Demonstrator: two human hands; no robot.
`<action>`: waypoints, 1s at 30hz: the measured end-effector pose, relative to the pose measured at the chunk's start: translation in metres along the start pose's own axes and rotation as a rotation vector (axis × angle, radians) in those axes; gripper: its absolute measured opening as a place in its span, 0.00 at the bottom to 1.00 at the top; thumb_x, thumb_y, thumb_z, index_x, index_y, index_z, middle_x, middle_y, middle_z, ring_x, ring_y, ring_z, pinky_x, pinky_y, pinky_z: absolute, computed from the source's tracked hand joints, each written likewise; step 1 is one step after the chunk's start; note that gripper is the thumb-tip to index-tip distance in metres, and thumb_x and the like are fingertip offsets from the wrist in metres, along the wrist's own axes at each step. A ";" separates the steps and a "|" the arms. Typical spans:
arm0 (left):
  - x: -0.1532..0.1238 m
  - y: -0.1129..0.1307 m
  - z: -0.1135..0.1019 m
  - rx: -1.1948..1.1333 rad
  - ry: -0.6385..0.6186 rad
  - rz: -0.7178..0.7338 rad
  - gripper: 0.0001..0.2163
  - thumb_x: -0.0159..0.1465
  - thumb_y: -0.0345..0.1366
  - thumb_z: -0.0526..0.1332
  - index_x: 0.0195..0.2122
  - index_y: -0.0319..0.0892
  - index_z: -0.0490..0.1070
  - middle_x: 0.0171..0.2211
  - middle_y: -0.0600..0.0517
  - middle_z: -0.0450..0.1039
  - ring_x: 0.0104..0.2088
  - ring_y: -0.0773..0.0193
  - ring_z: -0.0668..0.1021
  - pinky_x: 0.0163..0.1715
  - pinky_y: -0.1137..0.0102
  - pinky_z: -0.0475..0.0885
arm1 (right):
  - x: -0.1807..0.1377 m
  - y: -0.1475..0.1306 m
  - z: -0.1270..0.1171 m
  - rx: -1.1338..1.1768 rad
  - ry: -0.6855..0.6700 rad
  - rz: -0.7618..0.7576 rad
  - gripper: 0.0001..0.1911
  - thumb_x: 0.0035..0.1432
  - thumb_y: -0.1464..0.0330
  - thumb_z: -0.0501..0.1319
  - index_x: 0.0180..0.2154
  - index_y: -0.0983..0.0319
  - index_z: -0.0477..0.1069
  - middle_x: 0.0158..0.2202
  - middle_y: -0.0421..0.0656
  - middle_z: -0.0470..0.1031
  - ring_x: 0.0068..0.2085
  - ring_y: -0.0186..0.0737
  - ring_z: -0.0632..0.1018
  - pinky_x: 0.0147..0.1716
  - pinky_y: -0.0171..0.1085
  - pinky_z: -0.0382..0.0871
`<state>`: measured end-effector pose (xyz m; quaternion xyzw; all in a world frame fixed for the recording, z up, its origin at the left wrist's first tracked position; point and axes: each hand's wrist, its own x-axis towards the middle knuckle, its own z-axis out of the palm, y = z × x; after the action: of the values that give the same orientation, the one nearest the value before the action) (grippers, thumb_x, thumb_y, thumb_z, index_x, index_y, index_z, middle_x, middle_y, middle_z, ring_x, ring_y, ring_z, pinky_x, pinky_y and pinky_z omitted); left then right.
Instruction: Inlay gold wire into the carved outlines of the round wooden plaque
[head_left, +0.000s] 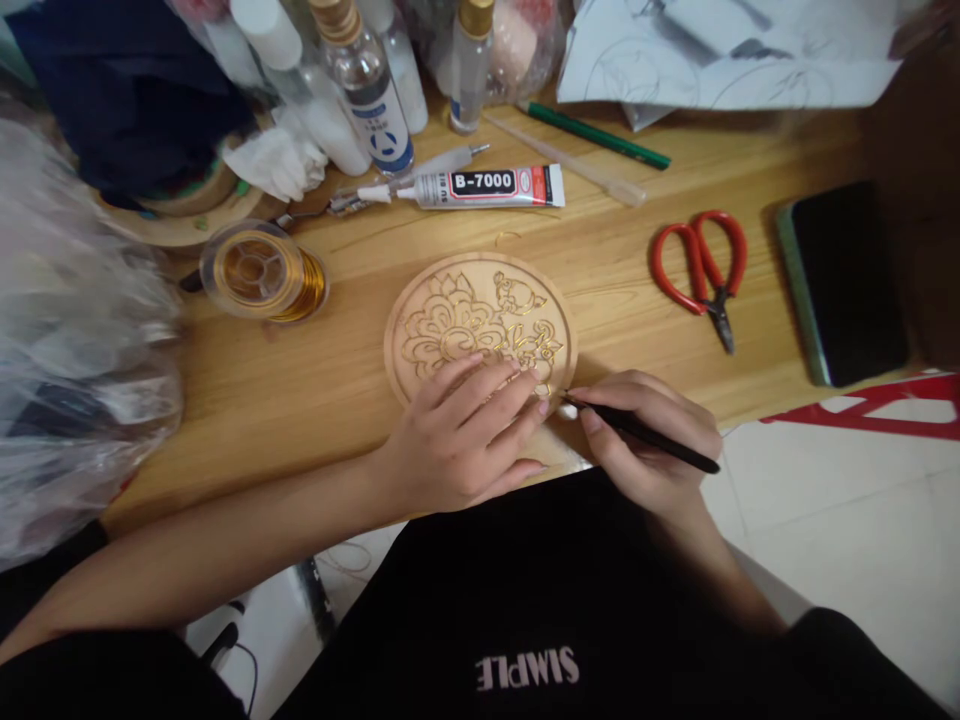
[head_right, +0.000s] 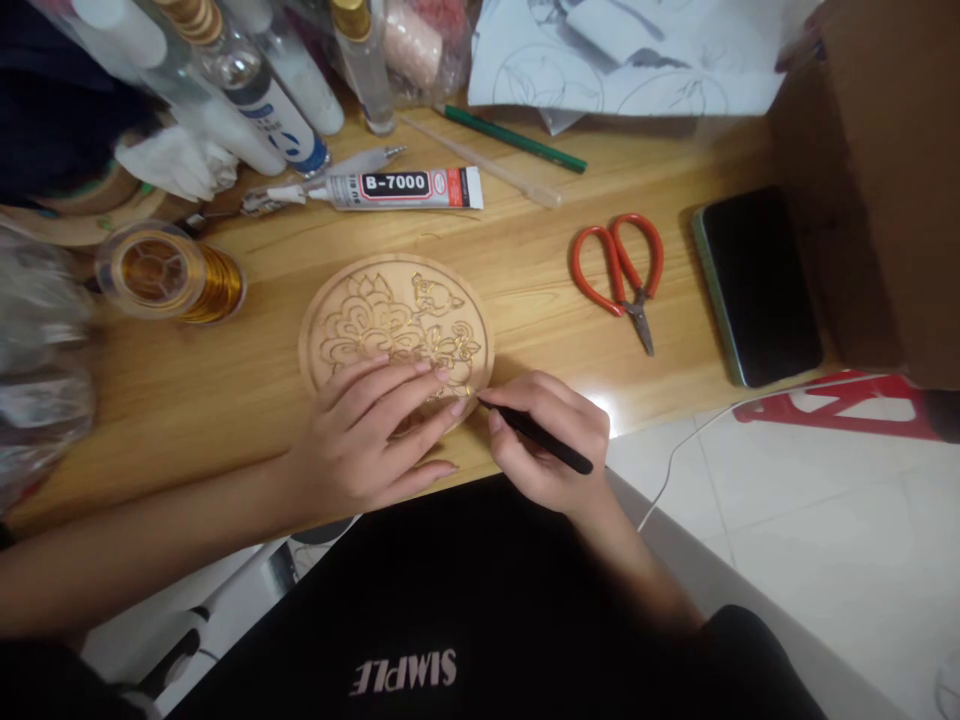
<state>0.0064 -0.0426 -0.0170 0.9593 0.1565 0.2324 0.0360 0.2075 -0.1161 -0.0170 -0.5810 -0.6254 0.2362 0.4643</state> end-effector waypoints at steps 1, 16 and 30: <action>0.000 0.000 0.000 0.002 -0.008 -0.004 0.19 0.65 0.48 0.60 0.48 0.36 0.73 0.49 0.41 0.75 0.50 0.50 0.75 0.51 0.55 0.70 | 0.000 0.000 0.000 0.005 -0.003 0.005 0.12 0.53 0.77 0.62 0.39 0.58 0.76 0.30 0.41 0.77 0.28 0.35 0.76 0.25 0.35 0.71; 0.002 -0.001 -0.001 -0.021 -0.063 -0.068 0.21 0.66 0.49 0.58 0.51 0.36 0.71 0.51 0.39 0.73 0.51 0.48 0.74 0.51 0.52 0.70 | 0.000 0.000 0.001 -0.003 0.000 0.021 0.11 0.53 0.76 0.62 0.38 0.58 0.76 0.30 0.41 0.78 0.28 0.35 0.76 0.25 0.36 0.70; 0.003 0.000 -0.001 -0.010 -0.074 -0.061 0.22 0.66 0.49 0.58 0.50 0.35 0.72 0.52 0.37 0.72 0.52 0.46 0.73 0.51 0.51 0.69 | -0.001 0.001 0.001 0.006 0.001 0.005 0.12 0.52 0.77 0.62 0.38 0.58 0.76 0.30 0.41 0.78 0.29 0.36 0.77 0.26 0.36 0.71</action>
<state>0.0084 -0.0421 -0.0154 0.9617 0.1831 0.1966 0.0538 0.2067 -0.1162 -0.0188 -0.5813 -0.6231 0.2391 0.4656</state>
